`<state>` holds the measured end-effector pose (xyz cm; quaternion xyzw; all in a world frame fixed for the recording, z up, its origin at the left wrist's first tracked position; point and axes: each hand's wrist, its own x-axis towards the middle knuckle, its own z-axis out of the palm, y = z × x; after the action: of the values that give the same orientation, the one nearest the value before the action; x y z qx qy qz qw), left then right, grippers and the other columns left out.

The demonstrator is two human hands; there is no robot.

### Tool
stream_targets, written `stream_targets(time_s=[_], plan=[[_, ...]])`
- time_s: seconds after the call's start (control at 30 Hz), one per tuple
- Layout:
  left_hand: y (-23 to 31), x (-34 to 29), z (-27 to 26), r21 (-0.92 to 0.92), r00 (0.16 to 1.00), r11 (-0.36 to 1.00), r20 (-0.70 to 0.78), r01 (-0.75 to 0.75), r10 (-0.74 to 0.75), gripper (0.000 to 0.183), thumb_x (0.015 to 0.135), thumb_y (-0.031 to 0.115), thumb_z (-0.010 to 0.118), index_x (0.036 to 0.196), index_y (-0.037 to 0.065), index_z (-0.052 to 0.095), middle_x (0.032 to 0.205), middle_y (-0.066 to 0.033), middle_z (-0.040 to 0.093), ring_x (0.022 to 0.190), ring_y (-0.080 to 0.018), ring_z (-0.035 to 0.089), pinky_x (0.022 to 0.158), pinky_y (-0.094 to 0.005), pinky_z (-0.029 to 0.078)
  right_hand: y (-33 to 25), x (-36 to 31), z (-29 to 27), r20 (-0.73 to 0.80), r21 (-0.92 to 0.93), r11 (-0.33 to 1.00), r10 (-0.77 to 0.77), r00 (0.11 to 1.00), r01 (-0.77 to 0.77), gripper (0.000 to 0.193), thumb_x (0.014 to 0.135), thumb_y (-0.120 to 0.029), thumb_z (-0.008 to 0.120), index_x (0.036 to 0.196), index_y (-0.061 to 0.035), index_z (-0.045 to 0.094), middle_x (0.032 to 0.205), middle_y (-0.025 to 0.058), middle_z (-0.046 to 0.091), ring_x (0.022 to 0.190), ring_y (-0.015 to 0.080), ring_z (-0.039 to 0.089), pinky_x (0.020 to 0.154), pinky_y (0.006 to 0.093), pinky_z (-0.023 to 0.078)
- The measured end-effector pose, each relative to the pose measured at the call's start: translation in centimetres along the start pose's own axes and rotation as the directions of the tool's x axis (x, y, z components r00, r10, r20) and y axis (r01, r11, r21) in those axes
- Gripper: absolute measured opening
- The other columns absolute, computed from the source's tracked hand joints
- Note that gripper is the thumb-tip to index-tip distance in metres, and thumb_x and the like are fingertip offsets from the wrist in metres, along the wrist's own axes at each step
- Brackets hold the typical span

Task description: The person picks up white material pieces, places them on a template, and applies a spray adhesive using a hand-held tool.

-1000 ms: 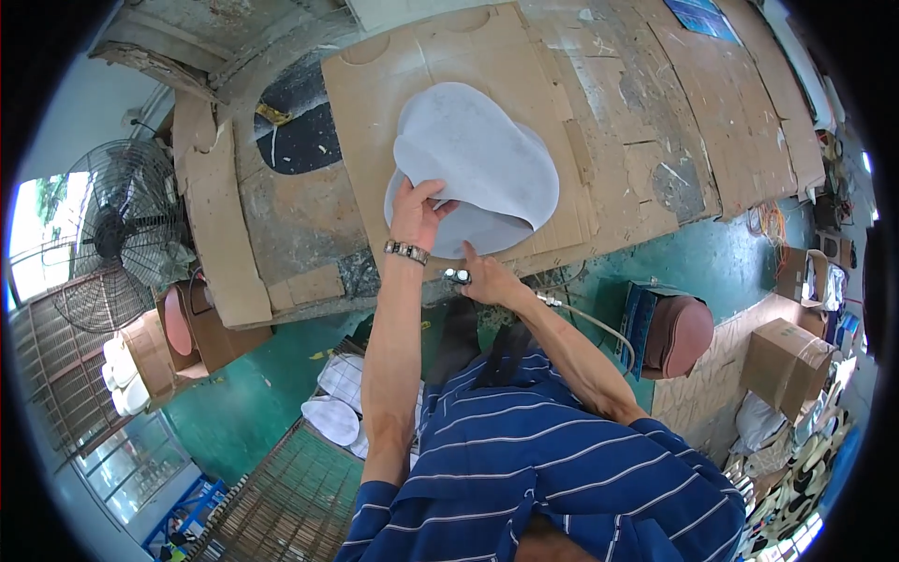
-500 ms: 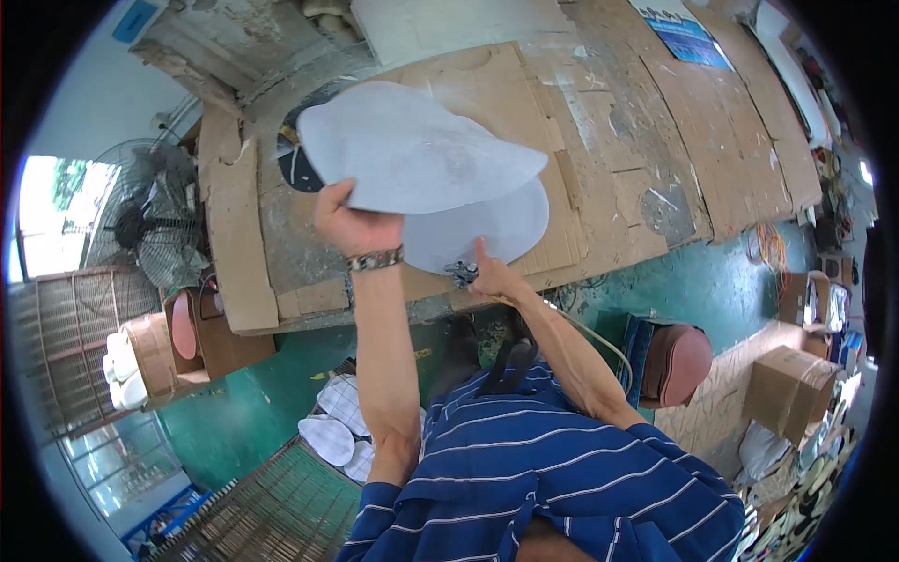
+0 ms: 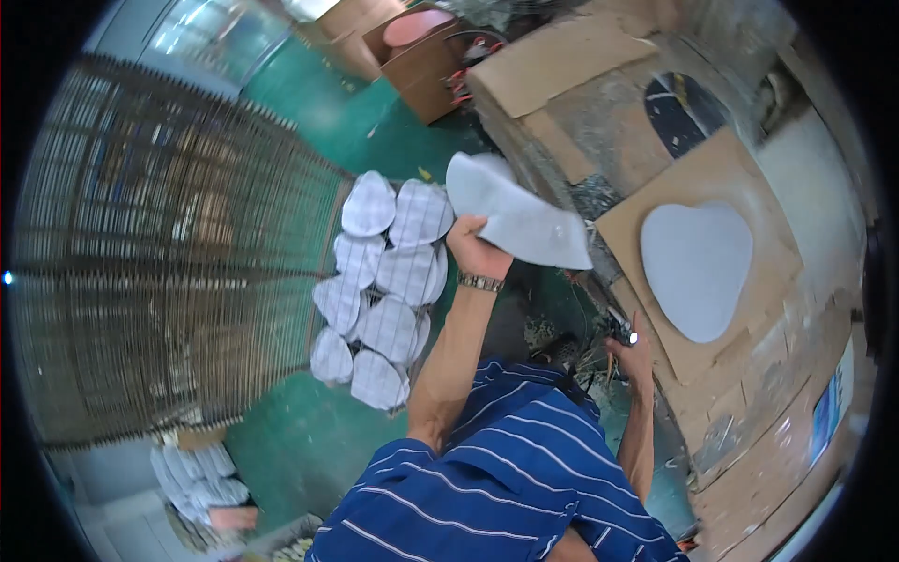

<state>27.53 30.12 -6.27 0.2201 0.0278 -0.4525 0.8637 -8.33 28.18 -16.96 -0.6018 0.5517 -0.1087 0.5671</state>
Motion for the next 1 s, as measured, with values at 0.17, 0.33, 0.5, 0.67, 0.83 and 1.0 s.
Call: stream_targets(time_s=[0.17,0.33,0.5,0.67,0.83,1.0], plan=[[9.1,-5.6,-12.5,-0.033,0.948,0.968,-0.215,-0.248,0.235,0.056,0.071,0.003,0.054,0.127,0.004,0.059,0.122,-0.0124,0.065,0.115,-0.0368,0.061,0.105,-0.0541,0.047,3.2,-2.5,3.8,0.13,-0.124,0.992,0.028,0.991,-0.011,0.097,0.074,-0.007,0.076,0.157,-0.0033,0.027,0.093,0.0179,0.071,0.081,0.0245,0.069,0.07,0.0352,0.054],[16.1,-8.1,-22.5,0.045,0.76,0.913,-0.539,-0.405,0.364,0.046,0.068,0.003,0.054,0.113,0.003,0.062,0.117,-0.0119,0.065,0.114,-0.037,0.06,0.104,-0.0572,0.046,2.5,-4.1,7.6,0.15,-0.394,0.919,0.046,0.988,0.017,0.094,0.073,-0.009,0.076,0.155,-0.0026,0.031,0.096,0.0183,0.071,0.082,0.0258,0.069,0.073,0.0367,0.054],[26.1,-6.6,-37.3,-0.1,0.618,0.853,-0.732,-0.512,0.286,0.031,0.066,0.012,0.057,0.095,0.002,0.06,0.107,-0.0133,0.065,0.105,-0.0367,0.062,0.1,-0.0534,0.048,-4.3,-2.8,15.9,0.214,-0.494,0.868,0.181,0.96,-0.054,0.093,0.073,-0.011,0.079,0.154,-0.0001,0.034,0.089,0.0107,0.071,0.078,0.0178,0.064,0.072,0.0328,0.052],[36.3,0.5,-46.8,-0.103,0.525,0.782,-0.794,-0.615,0.307,0.037,0.064,0.012,0.056,0.099,0.003,0.063,0.106,-0.0113,0.065,0.107,-0.0351,0.062,0.102,-0.0532,0.047,-7.1,-0.6,23.2,0.187,-0.639,0.765,0.25,0.95,-0.076,0.09,0.074,-0.021,0.08,0.151,0.0014,0.039,0.101,0.0241,0.072,0.093,0.0315,0.07,0.081,0.0402,0.053],[47.5,8.3,-54.4,-0.078,0.515,0.727,-0.757,-0.682,0.402,0.042,0.064,0.012,0.056,0.105,0.003,0.062,0.114,-0.0123,0.064,0.112,-0.0355,0.061,0.106,-0.0559,0.044,-7.1,2.6,29.1,0.202,-0.69,0.721,0.279,0.939,-0.066,0.091,0.072,-0.015,0.078,0.151,0.0047,0.038,0.104,0.0178,0.069,0.08,0.0256,0.066,0.076,0.0347,0.054],[53.8,13.2,-64.0,-0.055,0.483,0.66,-0.728,-0.749,0.487,0.052,0.067,0.014,0.057,0.118,0.002,0.059,0.119,-0.0138,0.062,0.117,-0.037,0.058,0.109,-0.0594,0.04,-16.1,4.5,40.0,0.094,-0.574,0.715,0.542,0.835,-0.4,0.086,0.075,-0.002,0.073,0.152,0.0029,0.036,0.1,0.0118,0.07,0.077,0.017,0.064,0.072,0.0288,0.051]])
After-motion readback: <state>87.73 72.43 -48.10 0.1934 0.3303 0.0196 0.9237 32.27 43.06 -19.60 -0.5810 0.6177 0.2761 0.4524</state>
